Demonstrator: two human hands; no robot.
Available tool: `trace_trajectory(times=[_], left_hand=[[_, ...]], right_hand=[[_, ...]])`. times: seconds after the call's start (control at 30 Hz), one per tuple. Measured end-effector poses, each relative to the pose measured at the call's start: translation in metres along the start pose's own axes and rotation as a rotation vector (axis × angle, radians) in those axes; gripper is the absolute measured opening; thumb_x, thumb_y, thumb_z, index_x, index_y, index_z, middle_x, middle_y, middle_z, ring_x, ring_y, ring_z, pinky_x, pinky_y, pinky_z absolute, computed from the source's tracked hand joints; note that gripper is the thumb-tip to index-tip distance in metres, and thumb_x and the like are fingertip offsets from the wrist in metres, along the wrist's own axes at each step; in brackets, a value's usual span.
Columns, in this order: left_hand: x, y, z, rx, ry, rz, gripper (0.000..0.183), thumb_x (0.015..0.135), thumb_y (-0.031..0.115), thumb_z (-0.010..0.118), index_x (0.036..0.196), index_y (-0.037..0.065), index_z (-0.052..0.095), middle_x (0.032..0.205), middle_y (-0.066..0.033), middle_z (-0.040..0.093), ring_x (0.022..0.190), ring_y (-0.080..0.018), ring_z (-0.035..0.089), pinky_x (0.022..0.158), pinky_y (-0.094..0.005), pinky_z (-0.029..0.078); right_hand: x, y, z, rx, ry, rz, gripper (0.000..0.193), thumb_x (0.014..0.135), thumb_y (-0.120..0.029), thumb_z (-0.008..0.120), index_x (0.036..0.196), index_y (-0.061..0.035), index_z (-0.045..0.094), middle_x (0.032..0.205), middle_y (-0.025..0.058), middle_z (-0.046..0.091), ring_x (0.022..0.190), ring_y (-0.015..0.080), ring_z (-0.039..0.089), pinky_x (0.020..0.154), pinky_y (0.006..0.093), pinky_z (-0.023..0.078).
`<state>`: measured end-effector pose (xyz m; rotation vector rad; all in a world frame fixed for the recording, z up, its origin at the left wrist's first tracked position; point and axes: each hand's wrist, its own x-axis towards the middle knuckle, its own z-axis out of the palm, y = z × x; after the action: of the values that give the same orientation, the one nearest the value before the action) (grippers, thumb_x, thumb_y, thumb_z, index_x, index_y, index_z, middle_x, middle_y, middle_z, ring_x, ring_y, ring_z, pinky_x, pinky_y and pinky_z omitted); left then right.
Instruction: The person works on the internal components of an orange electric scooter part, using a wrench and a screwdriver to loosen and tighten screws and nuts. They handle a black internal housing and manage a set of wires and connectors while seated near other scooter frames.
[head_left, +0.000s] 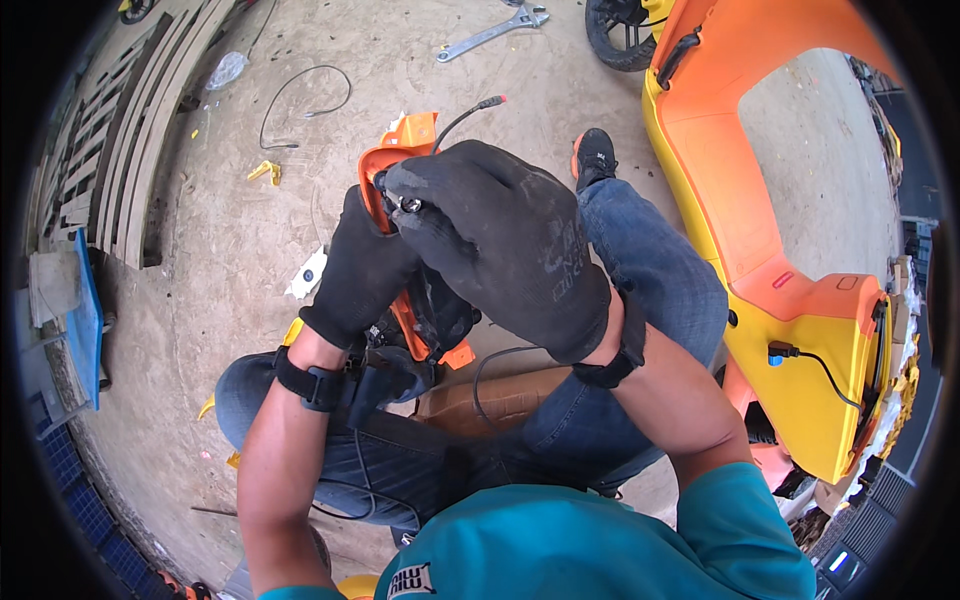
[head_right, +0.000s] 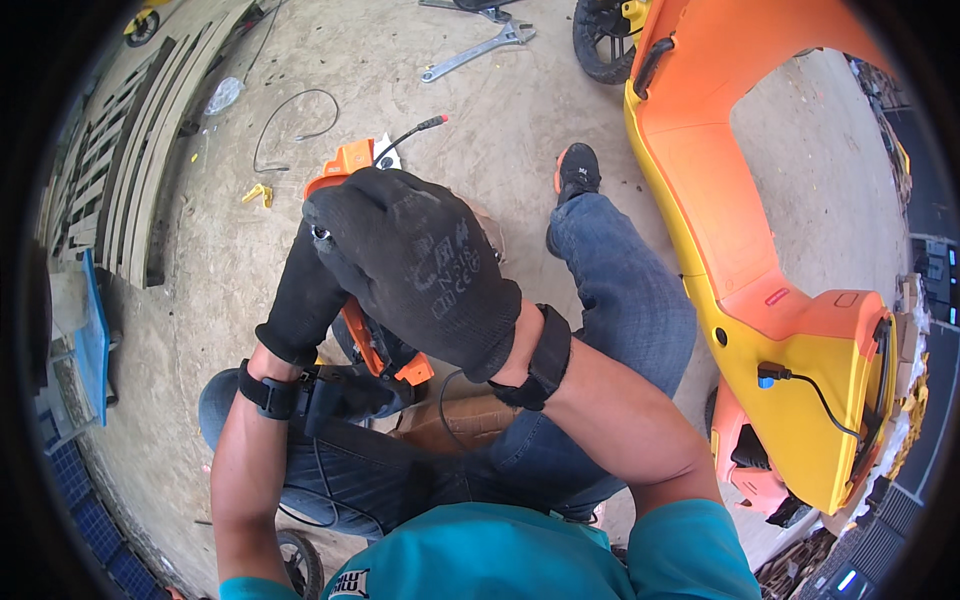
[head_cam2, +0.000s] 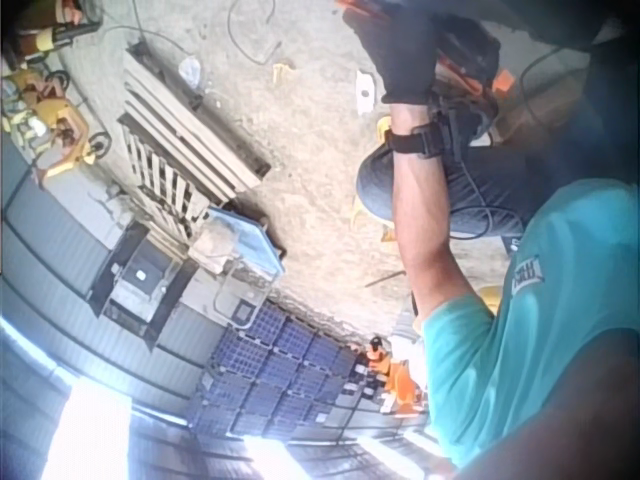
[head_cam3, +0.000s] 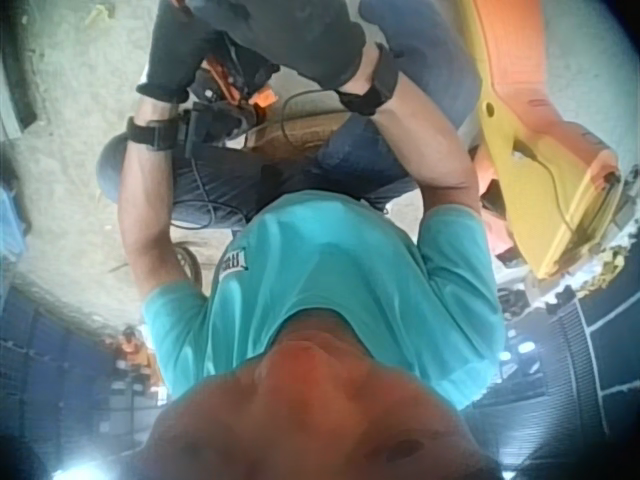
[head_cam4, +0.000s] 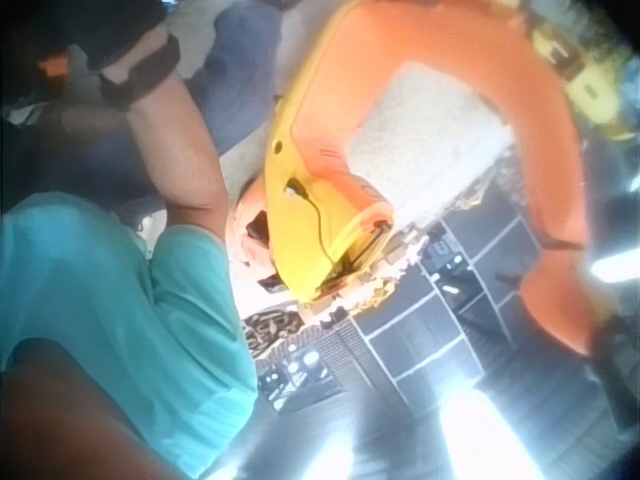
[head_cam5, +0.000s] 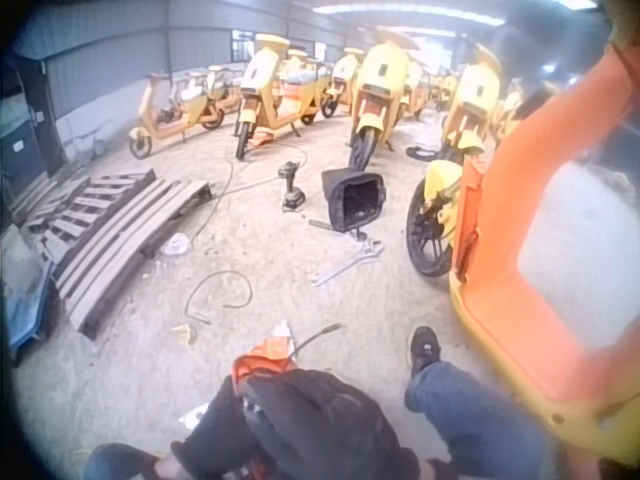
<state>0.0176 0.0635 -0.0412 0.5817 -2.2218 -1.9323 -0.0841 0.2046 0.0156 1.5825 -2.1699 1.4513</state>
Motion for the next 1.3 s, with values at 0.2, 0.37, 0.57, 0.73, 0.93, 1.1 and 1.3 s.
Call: trace_trajectory(times=[0.2, 0.37, 0.57, 0.73, 0.93, 1.1, 1.3], left_hand=[[0.0, 0.003, 0.002, -0.065, 0.058, -0.066, 0.052, 0.08, 0.021, 0.078, 0.116, -0.002, 0.048, 0.105, -0.0093, 0.064, 0.094, -0.0131, 0.061, 0.081, -0.0296, 0.052], [-0.005, 0.026, 0.007, -0.004, 0.189, -0.043, 0.051, 0.08, 0.022, 0.08, 0.111, -0.002, 0.047, 0.098, -0.0087, 0.065, 0.084, -0.0112, 0.063, 0.073, -0.0274, 0.053], [-0.004, 0.024, 0.006, 0.115, 0.297, -0.033, 0.054, 0.077, 0.023, 0.082, 0.107, -0.003, 0.047, 0.093, -0.0102, 0.064, 0.078, -0.0131, 0.064, 0.067, -0.0282, 0.054], [-0.005, 0.015, 0.004, 0.213, 0.365, -0.02, 0.059, 0.071, 0.027, 0.085, 0.104, -0.005, 0.048, 0.092, -0.0146, 0.062, 0.079, -0.0201, 0.064, 0.069, -0.0333, 0.053], [-0.005, 0.013, 0.006, 0.349, 0.444, 0.033, 0.06, 0.068, 0.03, 0.085, 0.102, -0.005, 0.05, 0.091, -0.0171, 0.059, 0.08, -0.028, 0.06, 0.07, -0.0397, 0.049], [-0.006, 0.011, 0.009, 0.386, 0.466, 0.054, 0.06, 0.068, 0.032, 0.085, 0.102, -0.004, 0.051, 0.093, -0.0181, 0.057, 0.086, -0.0322, 0.057, 0.076, -0.0423, 0.046], [-0.003, 0.009, 0.006, 0.502, 0.489, 0.13, 0.065, 0.067, 0.033, 0.086, 0.108, -0.002, 0.051, 0.1, -0.0198, 0.054, 0.096, -0.0365, 0.052, 0.083, -0.0454, 0.043]], right_hand=[[0.001, -0.001, -0.003, -0.02, -0.024, 0.036, 0.022, 0.084, -0.011, 0.069, 0.105, -0.0044, 0.064, 0.09, 0.0137, 0.066, 0.076, 0.0325, 0.067, 0.067, 0.0399, 0.053], [-0.004, 0.001, -0.006, -0.098, -0.067, 0.061, 0.024, 0.083, -0.012, 0.069, 0.105, -0.0035, 0.061, 0.092, 0.0151, 0.062, 0.083, 0.0336, 0.064, 0.07, 0.042, 0.054], [-0.004, 0.0, -0.005, -0.15, -0.098, 0.083, 0.022, 0.088, -0.012, 0.068, 0.105, -0.0007, 0.061, 0.09, 0.0168, 0.063, 0.079, 0.0347, 0.064, 0.068, 0.0427, 0.051], [-0.003, -0.003, -0.003, -0.238, -0.142, 0.067, 0.02, 0.087, -0.01, 0.066, 0.104, -0.0013, 0.06, 0.089, 0.0171, 0.062, 0.081, 0.0357, 0.063, 0.07, 0.0441, 0.05], [-0.005, -0.001, 0.003, -0.363, -0.178, 0.051, 0.018, 0.086, -0.018, 0.067, 0.093, -0.006, 0.056, 0.084, 0.0111, 0.056, 0.079, 0.0293, 0.063, 0.061, 0.0409, 0.052], [-0.009, -0.001, 0.006, -0.256, -0.138, 0.14, 0.016, 0.091, -0.018, 0.064, 0.09, -0.005, 0.054, 0.075, 0.0141, 0.058, 0.065, 0.033, 0.062, 0.056, 0.0423, 0.049], [-0.013, -0.002, 0.009, -0.194, -0.153, 0.241, 0.017, 0.093, -0.019, 0.062, 0.09, -0.005, 0.054, 0.072, 0.0159, 0.059, 0.063, 0.0345, 0.062, 0.055, 0.0433, 0.049]])
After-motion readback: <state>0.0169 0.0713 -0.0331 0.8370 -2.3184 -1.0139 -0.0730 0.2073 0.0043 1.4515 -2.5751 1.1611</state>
